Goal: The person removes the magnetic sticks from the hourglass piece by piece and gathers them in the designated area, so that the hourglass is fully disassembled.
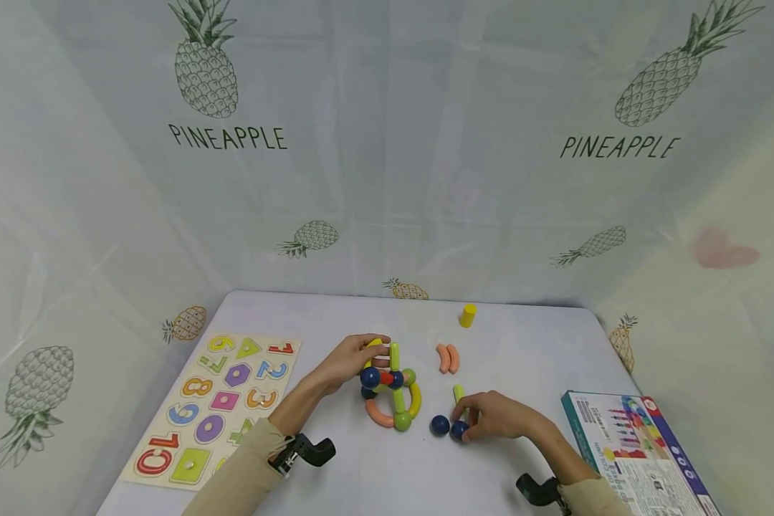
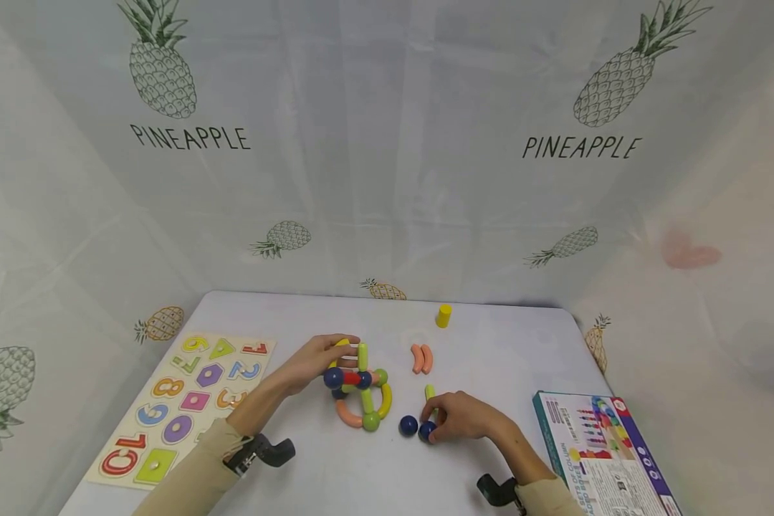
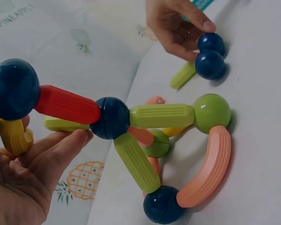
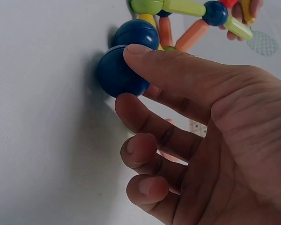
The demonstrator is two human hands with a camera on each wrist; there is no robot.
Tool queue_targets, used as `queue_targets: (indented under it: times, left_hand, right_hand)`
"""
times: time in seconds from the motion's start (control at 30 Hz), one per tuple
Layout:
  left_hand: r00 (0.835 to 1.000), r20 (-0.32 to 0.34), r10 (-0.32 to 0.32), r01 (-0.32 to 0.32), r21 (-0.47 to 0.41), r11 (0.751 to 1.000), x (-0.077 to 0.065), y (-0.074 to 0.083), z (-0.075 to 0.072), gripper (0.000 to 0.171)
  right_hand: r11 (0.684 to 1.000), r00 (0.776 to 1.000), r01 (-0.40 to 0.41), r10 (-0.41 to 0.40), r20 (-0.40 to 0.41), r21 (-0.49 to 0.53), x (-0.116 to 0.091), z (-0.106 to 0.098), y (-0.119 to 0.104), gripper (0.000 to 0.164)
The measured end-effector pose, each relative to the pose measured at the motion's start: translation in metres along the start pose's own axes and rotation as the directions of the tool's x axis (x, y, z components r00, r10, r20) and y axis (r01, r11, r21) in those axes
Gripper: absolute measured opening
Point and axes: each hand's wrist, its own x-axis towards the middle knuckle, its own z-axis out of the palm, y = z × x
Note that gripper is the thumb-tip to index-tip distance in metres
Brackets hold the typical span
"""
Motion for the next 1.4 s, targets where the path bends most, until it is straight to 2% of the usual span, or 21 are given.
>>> queue_targets:
  times: [0.27, 0.47, 0.6, 0.73, 1.0, 1.13, 1.4]
  left_hand:
    - [1.000, 0.001, -0.002, 0.002, -0.001, 1.000, -0.001, 0.001, -0.001, 0.046]
    - [1.000, -0.001, -0.012, 0.012, 0.000, 1.000, -0.002, 0.002, -0.002, 0.046]
    - [1.000, 0.005, -0.015, 0.015, -0.002, 1.000, -0.002, 0.002, -0.002, 0.047]
    - [1.000, 0.012, -0.020, 0.020, -0.010, 1.000, -0.002, 0.001, -0.001, 0.046]
    - [1.000, 0.003, -0.008, 0.008, 0.012, 1.000, -0.001, -0.002, -0.001, 0.046]
    - [1.000, -0.007, -0.005, 0.005, 0.029, 1.000, -0.001, -0.002, -0.002, 0.045]
    - [1.000, -0.015, -0.004, 0.004, 0.051, 0.999, 0.000, -0.002, -0.001, 0.042]
  right_hand:
    - [1.000, 1.000, 0.017, -0.017, -0.007, -0.011, -0.001, -0.006, -0.004, 0.030]
    - [0.998, 0.992, 0.061, -0.063, -0.108, -0.017, 0.005, -0.017, -0.015, 0.026]
    - [0.994, 0.970, 0.106, -0.101, -0.221, 0.008, 0.018, -0.022, -0.031, 0.023]
    - [0.987, 0.938, 0.153, -0.128, -0.323, 0.053, 0.034, -0.018, -0.051, 0.022]
    - [0.962, 0.882, 0.253, -0.186, -0.433, 0.102, 0.066, -0.006, -0.078, 0.032]
    - [0.955, 0.869, 0.270, -0.188, -0.458, 0.121, 0.077, -0.004, -0.087, 0.038]
    - [0.960, 0.868, 0.243, -0.150, -0.472, 0.141, 0.085, -0.001, -0.094, 0.039]
